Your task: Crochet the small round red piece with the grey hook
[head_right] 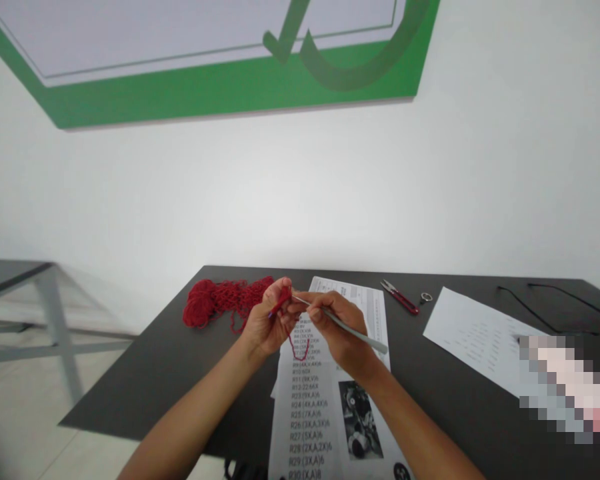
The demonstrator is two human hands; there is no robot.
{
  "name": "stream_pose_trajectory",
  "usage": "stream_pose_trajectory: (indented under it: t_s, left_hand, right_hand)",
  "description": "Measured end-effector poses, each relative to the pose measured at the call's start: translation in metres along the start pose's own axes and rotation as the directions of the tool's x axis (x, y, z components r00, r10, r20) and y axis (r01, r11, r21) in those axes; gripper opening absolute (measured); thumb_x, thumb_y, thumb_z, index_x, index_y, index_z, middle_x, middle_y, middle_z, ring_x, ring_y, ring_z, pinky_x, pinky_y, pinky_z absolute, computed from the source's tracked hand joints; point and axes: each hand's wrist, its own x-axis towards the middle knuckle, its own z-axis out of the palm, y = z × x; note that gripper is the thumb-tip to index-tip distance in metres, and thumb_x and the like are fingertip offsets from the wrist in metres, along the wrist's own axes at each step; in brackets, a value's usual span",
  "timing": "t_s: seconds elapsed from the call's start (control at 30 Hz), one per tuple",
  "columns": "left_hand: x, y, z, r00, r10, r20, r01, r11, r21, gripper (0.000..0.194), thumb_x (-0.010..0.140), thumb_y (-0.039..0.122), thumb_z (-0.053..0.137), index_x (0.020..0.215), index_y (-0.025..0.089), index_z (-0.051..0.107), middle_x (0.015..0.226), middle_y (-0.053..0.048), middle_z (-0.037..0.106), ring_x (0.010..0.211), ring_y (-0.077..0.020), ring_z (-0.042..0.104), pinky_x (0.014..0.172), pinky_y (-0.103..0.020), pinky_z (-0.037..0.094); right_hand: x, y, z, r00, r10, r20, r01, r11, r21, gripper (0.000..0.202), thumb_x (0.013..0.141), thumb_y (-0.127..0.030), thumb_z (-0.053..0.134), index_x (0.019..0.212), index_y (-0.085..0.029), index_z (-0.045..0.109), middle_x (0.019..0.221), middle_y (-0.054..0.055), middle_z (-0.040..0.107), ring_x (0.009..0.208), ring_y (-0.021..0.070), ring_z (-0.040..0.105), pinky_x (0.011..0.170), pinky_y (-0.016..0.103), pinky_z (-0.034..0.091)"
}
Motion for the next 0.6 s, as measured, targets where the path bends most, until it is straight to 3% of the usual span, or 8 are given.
stream_pose_trajectory:
  t_s: [0.23, 0.43, 0.53, 0.6]
  left_hand:
    - [0.000, 0.001, 0.000, 1.000, -0.015, -0.015, 0.015, 1.000, -0.014, 0.046, 0.056, 0.036, 0.102, 0.087, 0.016, 0.073, 0.060, 0.004, 0.061, 0.046, -0.0033, 0.044, 0.040, -0.013, 0.034]
    - [-0.002, -0.005, 0.002, 0.997, -0.012, 0.079, 0.009, 0.999, 0.046, 0.044, 0.061, 0.041, 0.099, 0.085, 0.017, 0.071, 0.054, 0.005, 0.058, 0.039, -0.0034, 0.040, 0.035, -0.013, 0.032]
    - [0.003, -0.008, -0.001, 0.990, 0.089, 0.113, -0.109, 0.978, 0.179, 0.040, 0.068, 0.044, 0.094, 0.086, 0.017, 0.071, 0.061, 0.002, 0.067, 0.037, -0.0061, 0.047, 0.034, -0.017, 0.038]
    - [0.005, -0.009, -0.003, 0.973, 0.203, 0.112, -0.229, 0.917, 0.326, 0.038, 0.067, 0.040, 0.096, 0.084, 0.017, 0.072, 0.067, -0.001, 0.073, 0.044, -0.0099, 0.057, 0.041, -0.020, 0.047]
  right_hand:
    - [0.001, 0.003, 0.002, 0.999, 0.033, -0.012, -0.031, 0.993, 0.116, 0.013, 0.096, -0.038, 0.070, 0.093, -0.026, 0.068, 0.119, 0.007, 0.081, 0.091, 0.0250, 0.081, 0.084, 0.045, 0.066]
    - [0.009, 0.011, 0.002, 0.989, 0.137, -0.061, -0.109, 0.933, 0.343, 0.027, 0.094, -0.049, 0.069, 0.081, -0.026, 0.063, 0.091, 0.004, 0.083, 0.064, 0.0194, 0.071, 0.068, 0.040, 0.063]
    - [0.011, 0.018, 0.002, 0.975, 0.213, -0.065, -0.163, 0.880, 0.446, 0.025, 0.092, -0.049, 0.071, 0.082, -0.027, 0.065, 0.087, 0.001, 0.080, 0.060, 0.0159, 0.064, 0.064, 0.036, 0.061]
    - [0.011, 0.024, 0.003, 0.965, 0.234, -0.121, -0.152, 0.869, 0.471, 0.024, 0.089, -0.050, 0.075, 0.083, -0.028, 0.069, 0.089, 0.000, 0.079, 0.061, 0.0151, 0.063, 0.065, 0.035, 0.060]
